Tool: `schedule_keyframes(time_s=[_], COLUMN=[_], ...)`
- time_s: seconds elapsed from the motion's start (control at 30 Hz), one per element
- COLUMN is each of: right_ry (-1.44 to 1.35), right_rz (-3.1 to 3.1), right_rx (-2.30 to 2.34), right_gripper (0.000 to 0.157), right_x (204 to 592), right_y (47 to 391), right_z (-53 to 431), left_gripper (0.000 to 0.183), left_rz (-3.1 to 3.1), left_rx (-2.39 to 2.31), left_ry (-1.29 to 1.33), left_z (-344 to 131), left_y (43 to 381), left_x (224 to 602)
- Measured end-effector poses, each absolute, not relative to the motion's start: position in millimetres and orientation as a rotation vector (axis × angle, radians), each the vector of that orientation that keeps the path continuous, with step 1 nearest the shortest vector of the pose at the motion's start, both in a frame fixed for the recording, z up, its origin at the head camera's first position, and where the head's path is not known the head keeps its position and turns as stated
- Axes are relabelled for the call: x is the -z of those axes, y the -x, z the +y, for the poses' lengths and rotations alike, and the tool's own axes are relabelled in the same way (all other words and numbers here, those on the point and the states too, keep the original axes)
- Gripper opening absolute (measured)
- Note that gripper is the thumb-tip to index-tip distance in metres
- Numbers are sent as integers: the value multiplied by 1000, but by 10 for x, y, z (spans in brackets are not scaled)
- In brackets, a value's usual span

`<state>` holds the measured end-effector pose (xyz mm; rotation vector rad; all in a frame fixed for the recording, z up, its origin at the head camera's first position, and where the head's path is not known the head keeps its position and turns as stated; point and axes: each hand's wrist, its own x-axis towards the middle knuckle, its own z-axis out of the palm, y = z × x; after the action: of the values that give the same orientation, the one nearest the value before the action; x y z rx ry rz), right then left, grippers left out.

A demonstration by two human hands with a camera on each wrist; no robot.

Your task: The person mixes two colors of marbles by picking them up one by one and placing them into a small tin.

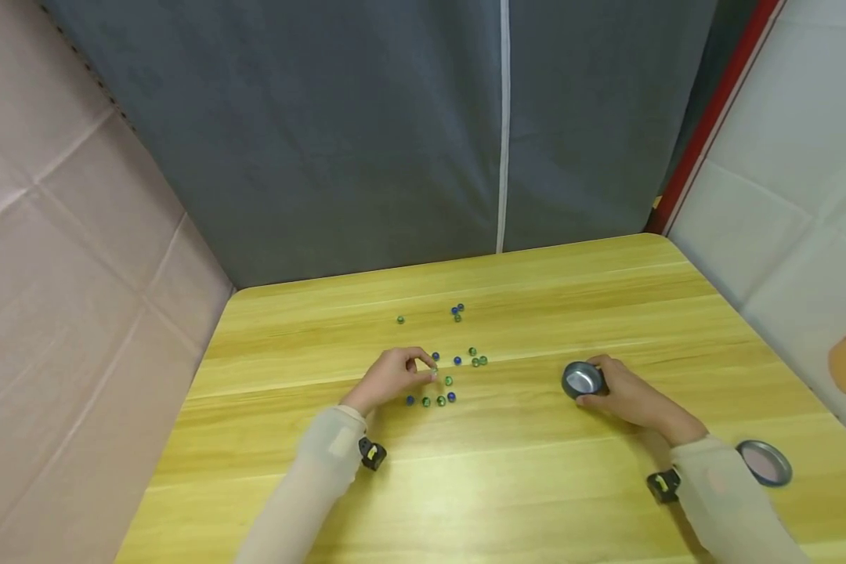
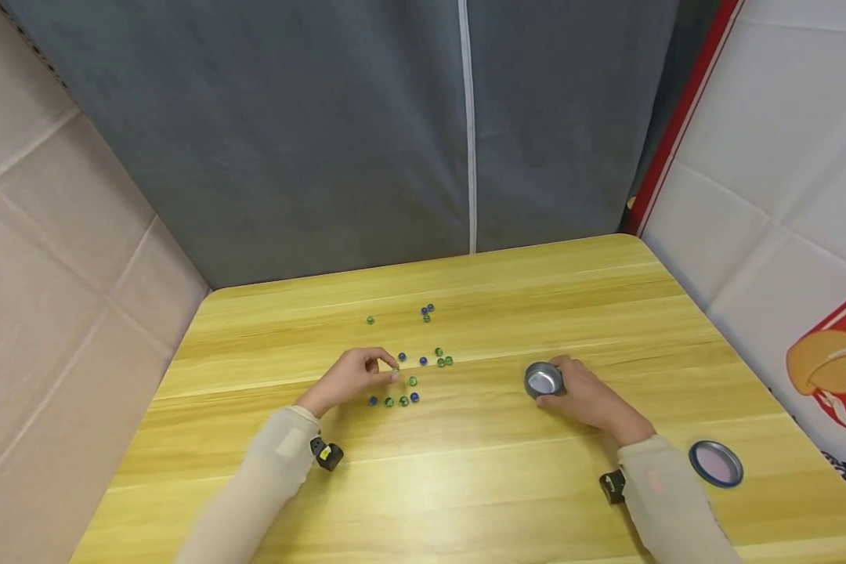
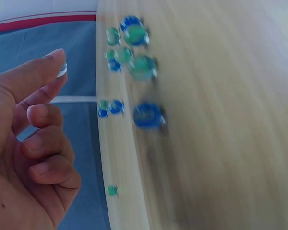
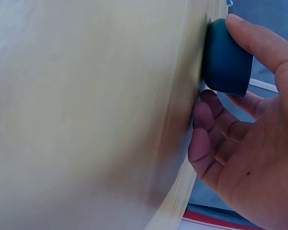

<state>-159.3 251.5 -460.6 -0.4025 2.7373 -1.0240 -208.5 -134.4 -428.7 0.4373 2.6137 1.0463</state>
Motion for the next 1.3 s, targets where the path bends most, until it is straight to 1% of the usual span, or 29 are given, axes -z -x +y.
schedule_keyframes(time_s=[0.2, 0.53, 0.77, 1.3], right_ry=[417, 390, 398, 484], right_rz=[2738, 2710, 2706, 2743], right_rx=[1027, 1034, 1048, 1050], right_gripper=[68, 67, 64, 60], right_x=[4591, 4619, 4633, 4683], right_y=[1598, 1586, 1605, 1629], right_z=[2470, 2435, 2430, 2436], left_gripper=[18, 23, 15, 15], left_rz=[2571, 2491, 2458, 2448], left_rx=[-1075, -1141, -1186, -1132], left_ry=[-514, -579, -625, -726], left_z=[-1134, -777, -526, -47], left_y=[2117, 2122, 2129, 2104], left_x=[4252, 4312, 4359, 4392])
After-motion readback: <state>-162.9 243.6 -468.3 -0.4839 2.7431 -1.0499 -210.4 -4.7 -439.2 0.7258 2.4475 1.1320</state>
